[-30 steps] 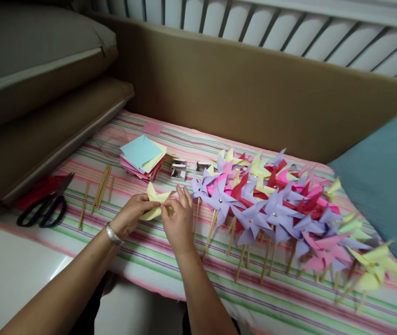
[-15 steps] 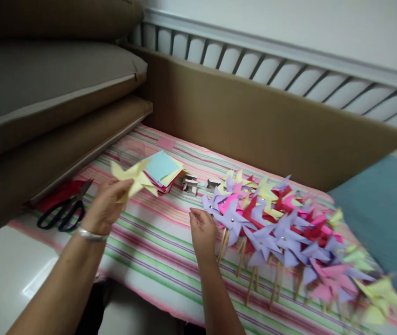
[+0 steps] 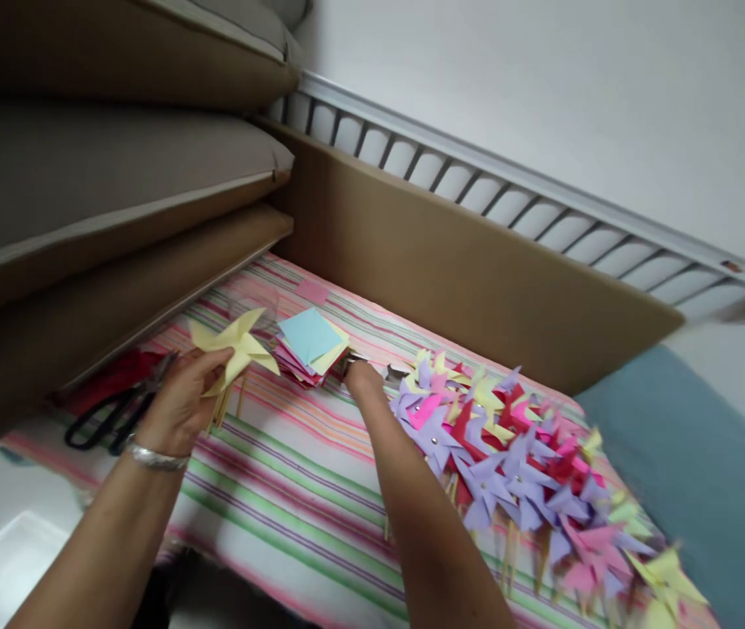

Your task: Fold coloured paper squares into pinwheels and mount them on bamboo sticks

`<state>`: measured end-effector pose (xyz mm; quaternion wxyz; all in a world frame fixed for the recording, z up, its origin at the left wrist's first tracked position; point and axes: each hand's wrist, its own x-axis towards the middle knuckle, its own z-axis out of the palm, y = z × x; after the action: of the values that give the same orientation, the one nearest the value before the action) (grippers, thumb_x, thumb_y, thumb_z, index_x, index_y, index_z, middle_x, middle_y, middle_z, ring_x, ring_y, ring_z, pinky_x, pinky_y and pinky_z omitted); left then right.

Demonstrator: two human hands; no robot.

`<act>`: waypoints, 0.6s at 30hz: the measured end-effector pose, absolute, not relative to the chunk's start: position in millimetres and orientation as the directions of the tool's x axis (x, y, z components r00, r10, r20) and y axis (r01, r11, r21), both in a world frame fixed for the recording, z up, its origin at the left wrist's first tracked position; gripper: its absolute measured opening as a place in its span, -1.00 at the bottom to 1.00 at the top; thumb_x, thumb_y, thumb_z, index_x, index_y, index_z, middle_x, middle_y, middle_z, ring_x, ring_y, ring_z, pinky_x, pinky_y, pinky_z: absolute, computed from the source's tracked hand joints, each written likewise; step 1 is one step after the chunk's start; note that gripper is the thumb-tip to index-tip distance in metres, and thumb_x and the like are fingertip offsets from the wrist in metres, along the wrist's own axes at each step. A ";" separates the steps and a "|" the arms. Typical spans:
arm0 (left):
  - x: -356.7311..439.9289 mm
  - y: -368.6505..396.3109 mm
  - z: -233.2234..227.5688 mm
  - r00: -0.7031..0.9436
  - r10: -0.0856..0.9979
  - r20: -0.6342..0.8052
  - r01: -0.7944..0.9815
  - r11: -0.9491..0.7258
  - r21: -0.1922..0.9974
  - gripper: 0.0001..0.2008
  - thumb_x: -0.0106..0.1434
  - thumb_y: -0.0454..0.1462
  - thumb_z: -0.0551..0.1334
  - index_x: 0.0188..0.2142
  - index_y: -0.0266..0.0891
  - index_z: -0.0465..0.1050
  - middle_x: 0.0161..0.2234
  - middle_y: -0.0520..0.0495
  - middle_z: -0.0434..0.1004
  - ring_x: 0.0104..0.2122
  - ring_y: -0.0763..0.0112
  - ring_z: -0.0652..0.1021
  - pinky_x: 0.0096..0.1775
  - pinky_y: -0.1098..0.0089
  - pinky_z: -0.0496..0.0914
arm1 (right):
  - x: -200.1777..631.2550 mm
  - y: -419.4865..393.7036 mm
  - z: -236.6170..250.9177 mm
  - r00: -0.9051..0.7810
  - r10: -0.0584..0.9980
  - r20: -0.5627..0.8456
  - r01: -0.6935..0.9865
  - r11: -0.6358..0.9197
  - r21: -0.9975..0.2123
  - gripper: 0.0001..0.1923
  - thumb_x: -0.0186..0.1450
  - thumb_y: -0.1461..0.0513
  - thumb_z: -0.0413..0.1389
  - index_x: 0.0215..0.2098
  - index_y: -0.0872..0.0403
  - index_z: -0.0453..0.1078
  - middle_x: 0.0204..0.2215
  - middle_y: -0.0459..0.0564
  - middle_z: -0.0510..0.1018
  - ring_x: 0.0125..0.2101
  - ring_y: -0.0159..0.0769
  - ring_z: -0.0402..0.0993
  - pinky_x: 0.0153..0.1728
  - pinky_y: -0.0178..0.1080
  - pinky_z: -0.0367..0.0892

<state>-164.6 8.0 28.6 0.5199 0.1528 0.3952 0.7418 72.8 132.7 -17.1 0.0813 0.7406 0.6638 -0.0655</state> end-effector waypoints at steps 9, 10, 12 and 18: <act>-166.3 4.9 17.1 -0.302 0.924 -0.236 -0.618 -0.001 0.786 -0.78 -0.19 -0.29 0.38 -0.49 -0.35 0.51 -0.56 0.01 0.55 -0.55 0.49 0.49 -0.46 0.51 0.29 | 64.4 145.4 -21.3 0.115 0.956 -0.271 0.980 -0.153 -0.125 -0.71 0.30 0.16 0.05 -0.04 0.10 0.31 -0.08 0.03 0.42 -0.14 -0.24 0.42 -0.16 -0.10 0.38; -166.5 5.0 16.6 -0.301 0.923 -0.238 -0.616 0.002 0.788 -0.79 -0.19 -0.30 0.38 -0.49 -0.34 0.51 -0.56 0.02 0.55 -0.55 0.50 0.49 -0.46 0.51 0.29 | 64.9 142.6 -21.7 0.109 0.961 -0.255 0.978 -0.150 -0.146 -0.71 0.30 0.16 0.05 -0.04 0.10 0.31 -0.08 0.02 0.42 -0.13 -0.23 0.41 -0.16 -0.10 0.37; -166.3 5.5 15.9 -0.295 0.925 -0.239 -0.614 0.008 0.789 -0.81 -0.18 -0.30 0.38 -0.50 -0.33 0.51 -0.56 0.03 0.55 -0.56 0.51 0.48 -0.47 0.51 0.28 | 65.9 138.2 -22.8 0.106 0.969 -0.225 0.972 -0.148 -0.181 -0.70 0.29 0.16 0.06 -0.04 0.10 0.31 -0.07 0.02 0.42 -0.12 -0.21 0.41 -0.15 -0.10 0.37; -161.1 6.6 15.9 -0.262 0.936 -0.235 -0.638 0.015 0.770 -0.84 -0.18 -0.32 0.38 -0.53 -0.32 0.50 -0.59 0.03 0.54 -0.57 0.52 0.48 -0.47 0.53 0.28 | 66.9 141.5 -25.7 0.108 0.966 -0.237 0.984 -0.138 -0.116 -0.69 0.31 0.16 0.04 -0.02 0.12 0.30 -0.07 0.04 0.41 -0.14 -0.23 0.41 -0.15 -0.08 0.38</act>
<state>-161.1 6.6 15.9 0.5801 0.1804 0.4133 0.6783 66.9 141.5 -25.7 0.0353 0.7433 0.6556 -0.1282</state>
